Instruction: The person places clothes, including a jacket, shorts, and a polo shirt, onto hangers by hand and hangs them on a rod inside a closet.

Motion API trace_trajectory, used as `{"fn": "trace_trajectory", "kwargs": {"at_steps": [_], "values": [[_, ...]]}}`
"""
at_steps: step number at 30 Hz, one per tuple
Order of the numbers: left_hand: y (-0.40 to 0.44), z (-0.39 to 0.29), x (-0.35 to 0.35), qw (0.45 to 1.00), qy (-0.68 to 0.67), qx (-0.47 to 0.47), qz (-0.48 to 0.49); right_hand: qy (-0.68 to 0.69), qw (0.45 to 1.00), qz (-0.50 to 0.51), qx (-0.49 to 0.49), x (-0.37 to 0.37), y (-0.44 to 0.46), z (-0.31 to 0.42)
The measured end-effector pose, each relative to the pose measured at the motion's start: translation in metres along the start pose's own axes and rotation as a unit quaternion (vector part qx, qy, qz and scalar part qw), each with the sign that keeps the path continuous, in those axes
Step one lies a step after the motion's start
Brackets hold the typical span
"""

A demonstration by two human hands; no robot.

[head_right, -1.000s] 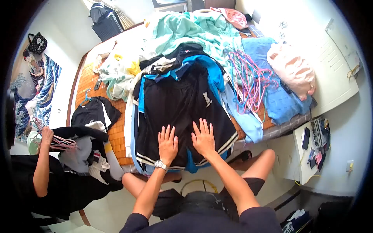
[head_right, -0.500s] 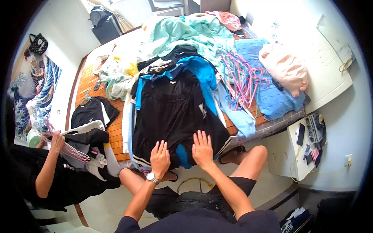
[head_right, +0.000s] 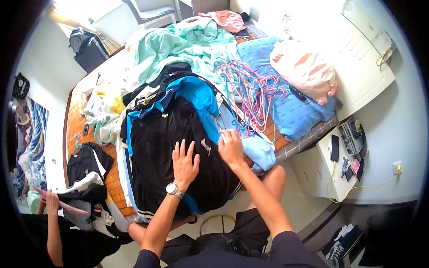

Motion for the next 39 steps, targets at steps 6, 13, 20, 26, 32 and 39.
{"fn": "trace_trajectory", "kwargs": {"at_steps": [6,13,20,26,32,39], "values": [[-0.017,0.012,-0.038,0.998,0.043,-0.007,0.043,-0.207,0.971,-0.116,-0.005,0.032,0.073,-0.061],[-0.027,0.004,-0.032,0.998,0.034,0.004,0.048,-0.273,0.950,-0.084,-0.124,0.044,0.067,-0.118],[-0.041,-0.009,-0.025,0.997,0.033,0.019,0.067,-0.087,0.980,-0.100,-0.151,0.077,0.058,-0.121],[-0.046,0.002,-0.021,0.998,-0.054,0.034,0.024,-0.006,0.960,-0.088,-0.264,0.112,0.026,-0.118],[-0.048,0.010,-0.016,0.996,-0.076,0.021,-0.045,0.156,0.958,-0.043,-0.238,0.122,-0.006,-0.110],[-0.048,0.007,-0.016,0.996,-0.058,0.016,-0.071,0.249,0.937,-0.135,-0.205,0.089,-0.016,-0.098]]}}
Point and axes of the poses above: each hand's wrist, its own y-axis towards the middle knuckle, its own x-axis out of the back of the hand, z = x × y, the point moved 6 cm from there along y, towards the middle knuckle, and after that the axes turned 7 degrees about -x, right-handed, at the moved point
